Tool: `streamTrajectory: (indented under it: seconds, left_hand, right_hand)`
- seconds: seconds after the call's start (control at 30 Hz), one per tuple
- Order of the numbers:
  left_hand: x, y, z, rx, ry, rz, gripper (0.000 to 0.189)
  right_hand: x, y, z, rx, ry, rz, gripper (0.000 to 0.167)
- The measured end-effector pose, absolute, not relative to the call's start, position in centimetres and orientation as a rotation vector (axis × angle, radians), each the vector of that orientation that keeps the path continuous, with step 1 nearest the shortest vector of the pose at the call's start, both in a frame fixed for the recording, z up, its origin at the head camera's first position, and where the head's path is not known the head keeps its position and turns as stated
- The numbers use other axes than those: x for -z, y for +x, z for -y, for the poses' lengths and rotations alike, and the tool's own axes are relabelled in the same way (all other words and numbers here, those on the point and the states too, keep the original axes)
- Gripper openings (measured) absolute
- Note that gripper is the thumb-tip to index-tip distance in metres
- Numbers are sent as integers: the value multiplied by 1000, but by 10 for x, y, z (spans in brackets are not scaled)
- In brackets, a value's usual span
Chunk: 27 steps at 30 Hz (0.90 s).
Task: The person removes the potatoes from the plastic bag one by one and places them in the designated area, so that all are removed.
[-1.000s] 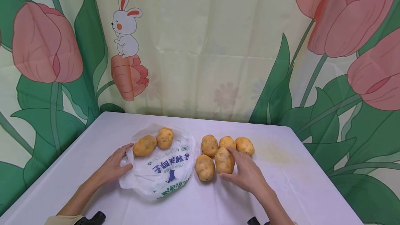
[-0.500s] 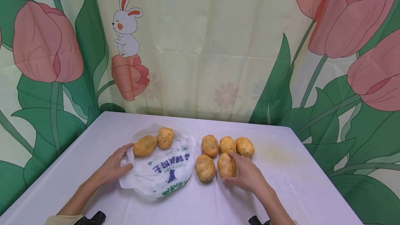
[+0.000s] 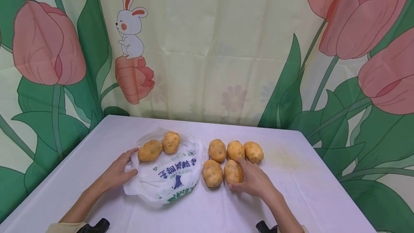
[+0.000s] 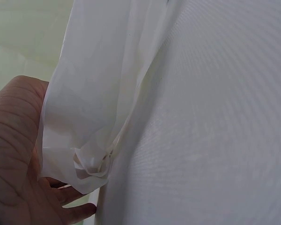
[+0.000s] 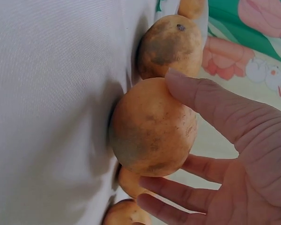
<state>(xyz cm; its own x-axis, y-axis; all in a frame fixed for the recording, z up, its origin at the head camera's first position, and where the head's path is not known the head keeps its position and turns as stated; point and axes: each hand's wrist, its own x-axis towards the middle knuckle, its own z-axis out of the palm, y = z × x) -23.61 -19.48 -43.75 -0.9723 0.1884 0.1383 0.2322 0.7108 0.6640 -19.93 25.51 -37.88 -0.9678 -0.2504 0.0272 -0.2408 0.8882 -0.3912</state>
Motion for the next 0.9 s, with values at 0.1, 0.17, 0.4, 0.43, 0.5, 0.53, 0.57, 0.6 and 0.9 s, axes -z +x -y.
streamTrajectory:
  seconds: [0.1,0.17,0.4,0.43,0.5,0.53,0.57,0.6,0.9]
  left_hand:
    - [436,-236,194,1127,-335,2864,76]
    - [436,-236,194,1130,-333,2866,76]
    - [435,-235,195,1126,-351,2857,76]
    - [435,-235,195,1126,-351,2856,75]
    - [435,-235,195,1124,-349,2857,75]
    - [436,-235,195,1122,-346,2857,75]
    - [436,-235,195,1121,-343,2858,75]
    - [436,-235,195,1118,-339,2860,75]
    - [437,-237,194,1112,-337,2858,76]
  right_hand:
    - [378,-199,-254,623,-385,-3025,92]
    - [377,-199,-254,621,-391,-3027,91]
    - [374,-198,-255,642,-407,-3032,88]
    - [374,-198,-255,645,-407,-3031,88]
    - [374,-198,-255,645,-409,-3034,88]
    - [373,-198,-254,643,-414,-3037,88]
    - [373,-198,-254,644,-420,-3039,88]
    - [373,-199,-254,641,-426,-3042,88]
    - [367,-200,-246,640,-396,-3047,87]
